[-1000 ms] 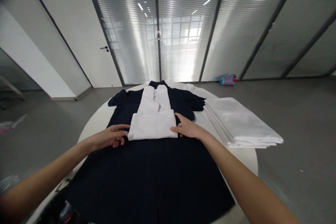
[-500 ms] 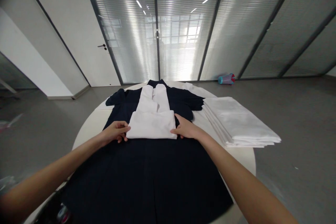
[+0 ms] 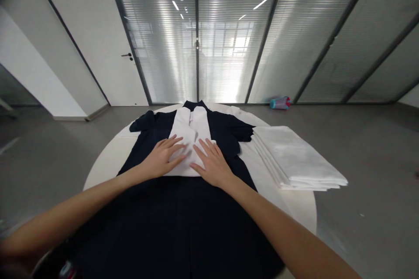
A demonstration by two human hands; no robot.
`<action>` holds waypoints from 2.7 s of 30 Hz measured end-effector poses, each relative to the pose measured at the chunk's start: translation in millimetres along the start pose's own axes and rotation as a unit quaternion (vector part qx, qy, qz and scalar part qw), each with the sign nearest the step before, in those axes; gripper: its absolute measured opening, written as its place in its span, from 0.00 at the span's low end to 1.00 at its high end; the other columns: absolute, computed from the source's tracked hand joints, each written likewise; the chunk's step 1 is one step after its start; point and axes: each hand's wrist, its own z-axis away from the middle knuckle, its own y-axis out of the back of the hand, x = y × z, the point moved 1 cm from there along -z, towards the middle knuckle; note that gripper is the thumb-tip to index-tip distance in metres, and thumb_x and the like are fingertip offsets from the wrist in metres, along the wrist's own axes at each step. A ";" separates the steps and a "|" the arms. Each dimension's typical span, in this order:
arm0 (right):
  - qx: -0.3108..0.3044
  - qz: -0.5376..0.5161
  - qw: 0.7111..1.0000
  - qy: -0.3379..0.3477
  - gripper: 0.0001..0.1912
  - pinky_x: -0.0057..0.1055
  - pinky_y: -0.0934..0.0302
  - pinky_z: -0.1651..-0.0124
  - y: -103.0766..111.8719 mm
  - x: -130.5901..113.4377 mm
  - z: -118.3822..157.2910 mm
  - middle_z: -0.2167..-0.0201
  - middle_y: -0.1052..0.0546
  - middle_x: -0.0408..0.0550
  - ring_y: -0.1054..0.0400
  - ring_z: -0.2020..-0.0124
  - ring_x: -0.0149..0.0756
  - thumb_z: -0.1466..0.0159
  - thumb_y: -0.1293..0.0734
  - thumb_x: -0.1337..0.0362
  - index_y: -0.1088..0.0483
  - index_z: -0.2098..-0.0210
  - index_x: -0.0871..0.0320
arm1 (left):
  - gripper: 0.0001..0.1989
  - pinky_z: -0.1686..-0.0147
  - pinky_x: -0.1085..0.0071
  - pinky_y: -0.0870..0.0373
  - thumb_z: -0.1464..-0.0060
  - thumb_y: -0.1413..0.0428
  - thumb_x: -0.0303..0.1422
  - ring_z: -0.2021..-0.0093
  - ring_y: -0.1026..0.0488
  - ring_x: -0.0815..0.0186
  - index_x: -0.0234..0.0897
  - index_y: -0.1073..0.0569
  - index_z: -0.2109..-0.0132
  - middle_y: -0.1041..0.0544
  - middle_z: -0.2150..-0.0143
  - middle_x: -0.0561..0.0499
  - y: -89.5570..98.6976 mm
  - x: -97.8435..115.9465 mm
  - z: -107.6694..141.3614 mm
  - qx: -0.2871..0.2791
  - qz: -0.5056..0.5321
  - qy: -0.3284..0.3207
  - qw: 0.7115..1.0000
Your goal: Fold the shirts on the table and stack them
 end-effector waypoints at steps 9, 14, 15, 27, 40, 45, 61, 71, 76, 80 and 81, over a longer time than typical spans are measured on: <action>-0.074 0.003 0.997 -0.022 0.38 0.54 0.60 0.29 -12.3 9.2 -0.8 0.28 0.47 0.58 0.57 0.27 0.52 0.29 0.48 0.40 0.45 0.29 0.58 | 0.34 0.30 0.48 0.64 0.34 0.56 0.53 0.26 0.56 0.50 0.44 0.46 0.27 0.51 0.25 0.44 -46.7 -24.6 -8.1 -0.096 0.016 -0.026 0.995; -0.081 -0.003 0.997 -0.020 0.39 0.54 0.60 0.29 -10.9 8.4 -0.4 0.28 0.47 0.59 0.57 0.27 0.53 0.29 0.49 0.40 0.44 0.30 0.60 | 0.34 0.30 0.49 0.63 0.34 0.57 0.54 0.26 0.55 0.50 0.45 0.46 0.27 0.50 0.25 0.44 -46.6 -23.7 -5.8 -0.088 0.014 -0.027 0.996; -0.081 -0.003 0.997 -0.018 0.39 0.54 0.60 0.29 -10.9 8.6 -0.1 0.28 0.48 0.59 0.57 0.27 0.52 0.29 0.49 0.40 0.44 0.30 0.60 | 0.34 0.30 0.49 0.63 0.34 0.57 0.53 0.26 0.55 0.51 0.46 0.46 0.28 0.50 0.25 0.45 -46.7 -23.6 -5.7 -0.085 0.014 -0.028 0.996; -0.095 0.007 0.995 -0.006 0.39 0.52 0.59 0.29 -5.5 9.0 4.5 0.28 0.47 0.57 0.56 0.27 0.51 0.30 0.49 0.39 0.45 0.29 0.58 | 0.34 0.31 0.47 0.57 0.33 0.58 0.54 0.26 0.53 0.49 0.44 0.47 0.27 0.51 0.25 0.44 -43.4 -20.5 -2.0 -0.090 -0.028 -0.043 0.995; -0.003 -0.029 0.979 -0.201 0.31 0.59 0.44 0.37 -0.1 30.6 -0.9 0.31 0.41 0.64 0.45 0.33 0.60 0.28 0.45 0.54 0.43 0.31 0.63 | 0.35 0.34 0.51 0.46 0.36 0.55 0.56 0.31 0.42 0.49 0.41 0.41 0.30 0.39 0.30 0.39 -34.1 -21.6 -9.1 -0.085 -0.030 -0.036 0.995; 0.003 -0.101 0.969 -0.225 0.28 0.50 0.39 0.39 -2.0 41.6 -2.0 0.39 0.35 0.62 0.35 0.41 0.51 0.31 0.42 0.64 0.40 0.33 0.61 | 0.36 0.35 0.49 0.45 0.38 0.52 0.56 0.33 0.40 0.48 0.41 0.40 0.30 0.38 0.31 0.39 -33.5 -22.9 -8.9 -0.086 -0.026 -0.042 0.995; -0.008 -0.056 0.981 -0.184 0.22 0.43 0.36 0.41 -1.1 37.8 0.1 0.44 0.37 0.60 0.27 0.54 0.42 0.31 0.41 0.65 0.29 0.41 0.61 | 0.22 0.41 0.59 0.32 0.31 0.57 0.44 0.40 0.30 0.54 0.44 0.29 0.40 0.31 0.36 0.46 -33.8 -72.4 -89.6 -0.012 -0.091 0.070 0.993; -0.024 -0.062 0.983 -0.172 0.21 0.46 0.38 0.40 3.5 36.3 0.8 0.44 0.35 0.62 0.33 0.44 0.49 0.31 0.42 0.66 0.29 0.41 0.62 | 0.25 0.39 0.56 0.36 0.36 0.55 0.27 0.35 0.35 0.54 0.43 0.36 0.34 0.33 0.34 0.45 -39.0 -118.4 -242.2 -0.008 -0.114 0.117 0.986; -0.010 -0.071 0.983 -0.169 0.21 0.48 0.38 0.41 2.9 36.3 2.2 0.44 0.34 0.60 0.33 0.46 0.49 0.30 0.41 0.65 0.30 0.41 0.60 | 0.23 0.40 0.54 0.36 0.34 0.56 0.32 0.36 0.33 0.51 0.40 0.34 0.35 0.32 0.34 0.42 -56.3 -127.3 -291.9 -0.071 -0.101 0.133 0.983; 0.003 -0.075 0.983 -0.167 0.20 0.49 0.36 0.43 -0.6 37.5 3.4 0.45 0.34 0.60 0.32 0.49 0.49 0.31 0.41 0.64 0.30 0.42 0.59 | 0.20 0.43 0.53 0.34 0.38 0.51 0.34 0.41 0.29 0.48 0.37 0.26 0.43 0.26 0.40 0.39 -67.8 -138.5 -304.6 -0.124 -0.100 0.152 0.975; 0.007 -0.076 0.983 -0.167 0.20 0.49 0.36 0.43 -0.9 37.6 3.5 0.45 0.34 0.60 0.32 0.50 0.48 0.31 0.40 0.65 0.30 0.42 0.58 | 0.19 0.43 0.54 0.34 0.39 0.50 0.35 0.42 0.28 0.48 0.37 0.25 0.45 0.25 0.42 0.39 -69.4 -140.8 -305.4 -0.132 -0.102 0.156 0.974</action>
